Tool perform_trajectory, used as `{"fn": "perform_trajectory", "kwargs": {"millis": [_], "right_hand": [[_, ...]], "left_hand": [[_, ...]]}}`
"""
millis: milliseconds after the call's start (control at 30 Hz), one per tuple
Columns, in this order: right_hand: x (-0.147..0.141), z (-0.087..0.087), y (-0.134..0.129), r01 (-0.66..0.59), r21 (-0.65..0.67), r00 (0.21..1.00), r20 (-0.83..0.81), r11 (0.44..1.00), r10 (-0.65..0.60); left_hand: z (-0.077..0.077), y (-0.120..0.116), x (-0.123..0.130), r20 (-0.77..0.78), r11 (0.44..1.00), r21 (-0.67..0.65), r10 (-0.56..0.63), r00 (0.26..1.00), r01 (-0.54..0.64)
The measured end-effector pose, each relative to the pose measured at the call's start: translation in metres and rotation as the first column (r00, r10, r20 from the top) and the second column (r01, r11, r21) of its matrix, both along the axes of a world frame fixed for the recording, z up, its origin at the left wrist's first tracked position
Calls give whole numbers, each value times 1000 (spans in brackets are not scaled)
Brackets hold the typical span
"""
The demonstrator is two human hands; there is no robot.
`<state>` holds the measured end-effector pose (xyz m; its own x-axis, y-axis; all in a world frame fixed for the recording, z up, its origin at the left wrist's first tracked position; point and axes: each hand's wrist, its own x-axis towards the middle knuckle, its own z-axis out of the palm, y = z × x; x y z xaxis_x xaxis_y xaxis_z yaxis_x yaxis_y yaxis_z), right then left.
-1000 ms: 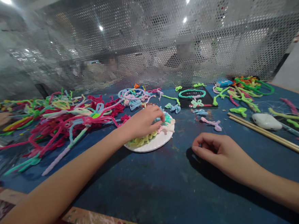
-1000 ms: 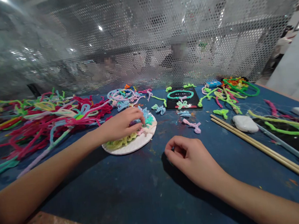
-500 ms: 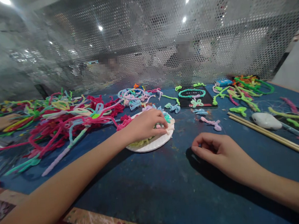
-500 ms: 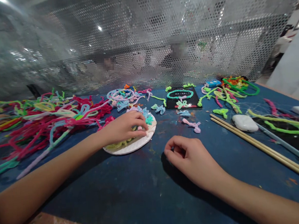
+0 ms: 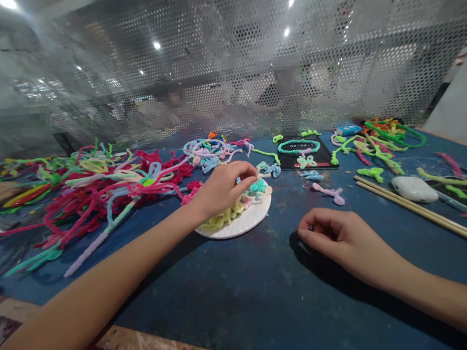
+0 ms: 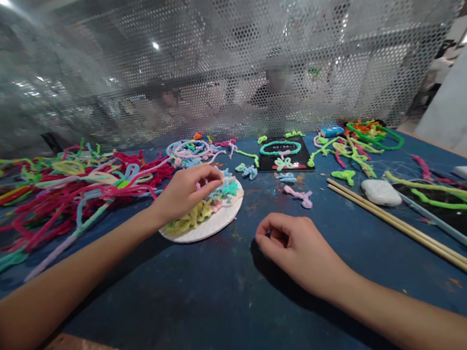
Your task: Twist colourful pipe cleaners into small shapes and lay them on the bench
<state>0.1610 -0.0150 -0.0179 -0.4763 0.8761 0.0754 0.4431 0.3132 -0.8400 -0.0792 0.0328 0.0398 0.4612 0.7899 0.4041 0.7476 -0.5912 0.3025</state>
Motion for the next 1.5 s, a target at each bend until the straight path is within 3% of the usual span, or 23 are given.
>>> {"fn": "perform_trajectory", "kwargs": {"millis": [167, 300, 367, 467, 567, 633, 700, 833, 933, 1033, 1200, 1333, 1500], "right_hand": [[0, 2, -2, -11, 7, 1000, 7, 1000, 11], [-1, 3, -3, -41, 46, 999, 26, 998, 40], [-1, 4, -3, -65, 72, 997, 37, 995, 62], [-1, 4, -3, -79, 89, 996, 40, 993, 76], [-1, 4, -1, -43, 57, 999, -2, 997, 43], [0, 3, 0, -10, 40, 999, -50, 999, 12], [1, 3, 1, 35, 58, 995, -97, 998, -29], [5, 3, -2, 172, 185, 973, -184, 967, -138], [5, 4, -5, 212, 289, 965, -214, 934, -152], [5, 4, -7, 201, 383, 972, -191, 901, -136], [7, 5, -9, 153, 540, 987, -130, 828, -97], [7, 5, -10, 100, 632, 995, -79, 768, -64], [7, 4, -9, 59, 644, 998, -51, 763, -34]], "left_hand": [[-2, 0, 1, 139, 999, -38, 40, 989, -35], [-8, -7, 13, 290, 977, -205, 10, 957, 52], [-12, -15, 23, 456, 905, -379, 0, 890, 194], [-17, -27, 37, 684, 704, -560, 95, 724, 436], [-20, -37, 46, 746, 564, -626, 234, 623, 538], [-21, -42, 49, 751, 523, -647, 310, 584, 555], [-23, -45, 51, 751, 543, -650, 356, 556, 531], [-29, -47, 55, 756, 636, -640, 421, 501, 431], [-33, -48, 56, 757, 647, -640, 438, 484, 415], [-35, -50, 57, 744, 652, -650, 442, 500, 391], [-33, -55, 59, 742, 717, -625, 425, 519, 308], [-34, -59, 59, 753, 713, -621, 426, 502, 326], [-37, -61, 60, 760, 705, -616, 417, 499, 351]]}}
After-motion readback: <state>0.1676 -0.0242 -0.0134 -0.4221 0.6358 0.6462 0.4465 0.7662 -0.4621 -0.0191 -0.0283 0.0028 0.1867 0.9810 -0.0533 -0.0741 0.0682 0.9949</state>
